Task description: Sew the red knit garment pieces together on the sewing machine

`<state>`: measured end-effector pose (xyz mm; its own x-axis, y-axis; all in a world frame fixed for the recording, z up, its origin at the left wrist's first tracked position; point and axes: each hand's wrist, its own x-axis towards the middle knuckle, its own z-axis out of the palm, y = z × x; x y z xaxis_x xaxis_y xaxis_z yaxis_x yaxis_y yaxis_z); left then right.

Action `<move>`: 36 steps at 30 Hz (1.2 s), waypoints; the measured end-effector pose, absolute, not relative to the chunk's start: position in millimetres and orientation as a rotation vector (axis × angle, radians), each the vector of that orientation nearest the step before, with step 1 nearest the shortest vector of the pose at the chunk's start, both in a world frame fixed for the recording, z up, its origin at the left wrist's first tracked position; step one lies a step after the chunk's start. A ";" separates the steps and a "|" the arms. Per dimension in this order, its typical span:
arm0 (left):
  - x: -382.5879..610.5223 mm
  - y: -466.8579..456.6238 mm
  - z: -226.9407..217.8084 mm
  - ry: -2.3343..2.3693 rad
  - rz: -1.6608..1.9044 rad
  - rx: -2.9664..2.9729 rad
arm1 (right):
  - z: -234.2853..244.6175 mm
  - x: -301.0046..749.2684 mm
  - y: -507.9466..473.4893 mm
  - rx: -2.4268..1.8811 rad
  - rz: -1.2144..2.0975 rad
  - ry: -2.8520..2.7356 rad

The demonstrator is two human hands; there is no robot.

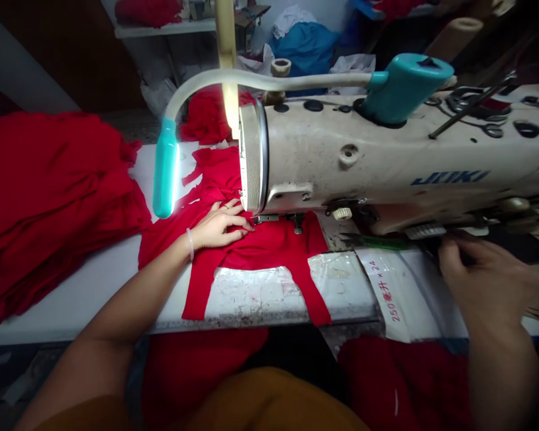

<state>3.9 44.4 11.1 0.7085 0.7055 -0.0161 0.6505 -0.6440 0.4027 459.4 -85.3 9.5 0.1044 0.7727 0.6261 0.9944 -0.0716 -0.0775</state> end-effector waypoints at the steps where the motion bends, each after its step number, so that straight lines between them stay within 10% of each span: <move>1: 3.6 43.9 10.6 1.033 0.211 2.547 | 12.5 458.6 -86.7 -1.913 -0.561 -1.758; 9: 4.4 44.3 5.7 0.967 0.393 2.561 | 24.7 403.0 -102.5 -1.689 -0.754 -1.759; 19: 11.1 29.1 5.3 1.258 0.449 2.380 | 6.0 234.8 -47.8 -1.763 0.336 -2.340; 36: 20.2 -25.3 9.1 1.114 0.194 2.801 | -6.2 244.3 -27.1 -1.556 0.327 -2.351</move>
